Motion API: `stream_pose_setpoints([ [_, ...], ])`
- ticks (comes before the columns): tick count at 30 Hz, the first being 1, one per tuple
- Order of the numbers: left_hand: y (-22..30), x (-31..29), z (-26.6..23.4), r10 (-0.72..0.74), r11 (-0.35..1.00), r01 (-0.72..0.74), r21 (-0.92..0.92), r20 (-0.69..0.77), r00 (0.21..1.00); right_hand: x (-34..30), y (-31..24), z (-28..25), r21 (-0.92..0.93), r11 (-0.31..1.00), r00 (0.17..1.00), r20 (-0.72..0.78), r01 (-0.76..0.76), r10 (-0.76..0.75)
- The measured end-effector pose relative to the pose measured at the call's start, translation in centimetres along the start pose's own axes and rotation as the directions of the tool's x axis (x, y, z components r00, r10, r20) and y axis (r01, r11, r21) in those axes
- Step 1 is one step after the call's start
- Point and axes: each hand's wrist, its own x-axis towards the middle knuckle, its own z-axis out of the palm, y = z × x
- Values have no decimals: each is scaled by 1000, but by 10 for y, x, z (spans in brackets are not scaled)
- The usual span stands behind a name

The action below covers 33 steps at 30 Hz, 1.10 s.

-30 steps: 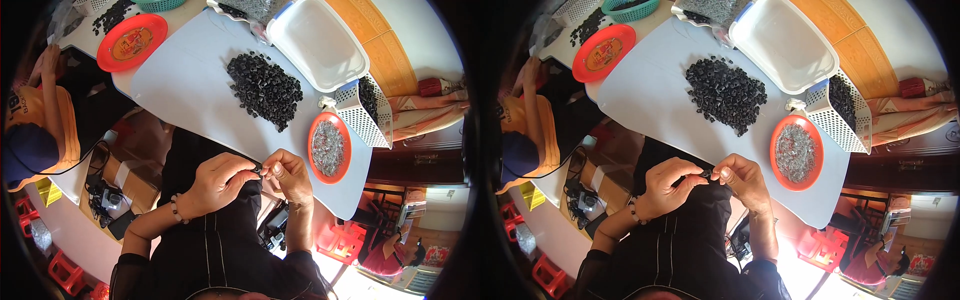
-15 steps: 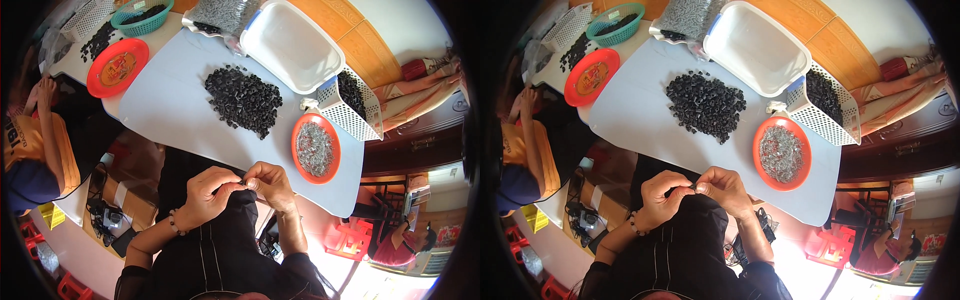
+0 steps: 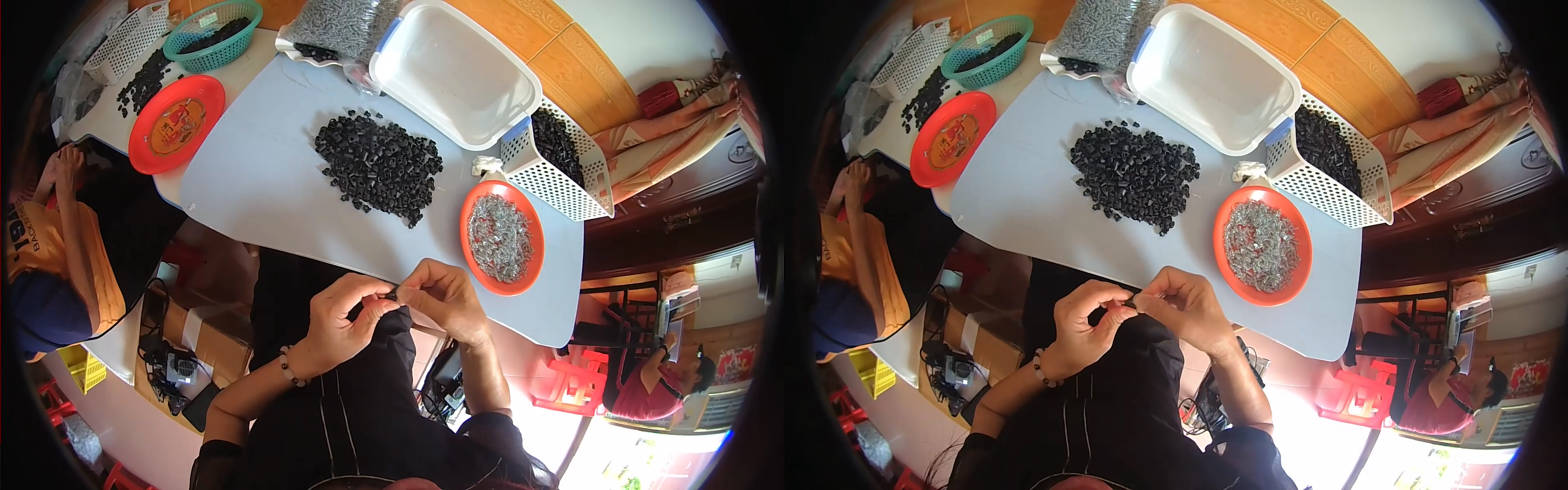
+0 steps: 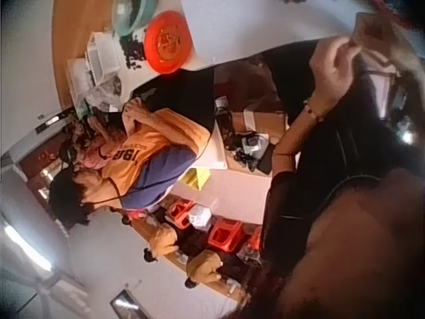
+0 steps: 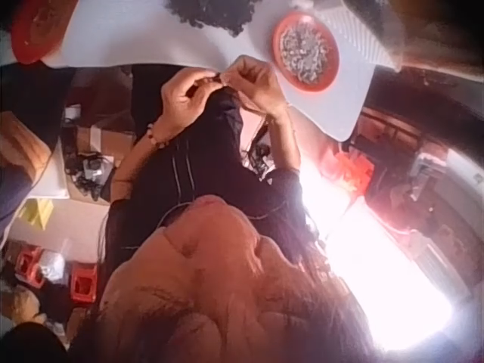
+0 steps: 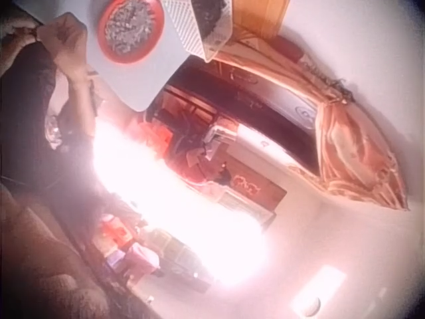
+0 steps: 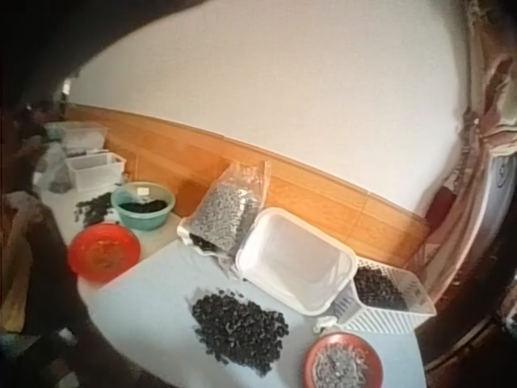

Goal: The person picks up small black plastic components from a pile on the table and metal pieces from a dish by hand, and inserts the metal pieces into the plastic components.

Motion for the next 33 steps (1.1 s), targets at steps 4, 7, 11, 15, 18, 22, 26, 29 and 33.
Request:
stream_pose_setpoints([
  [4,-2,-3,1,-58,996,55,-70,-32,998,6,-31,-44,-342,920,956,-150,190,-253],
  [7,-12,-10,-10,-82,997,82,-2,1,997,24,-75,-112,-610,767,752,-407,199,-519],
  [11,-14,-15,-15,-130,991,130,-6,21,991,68,-131,-254,-929,369,461,-334,-15,-822],
  [15,-20,-22,-13,-253,964,255,-76,27,967,120,-152,-298,-958,280,640,-257,-67,-724],
  [18,-26,-26,-12,-310,946,311,-94,30,950,160,-145,-299,-974,224,834,-88,43,-545],
  [22,-32,-27,-14,-358,928,361,-98,44,933,173,-133,-312,-998,68,902,-44,-16,-430],
  [26,-40,-30,-19,-394,911,395,-117,36,918,172,-129,-330,-994,111,882,-54,-2,-468],
  [29,-43,-31,-20,-448,870,447,-208,41,893,165,-133,-339,-980,114,888,-197,-165,-416],
  [33,-47,-30,-20,-454,865,457,-209,67,889,137,-125,-388,-964,128,883,-264,-232,-388],
])
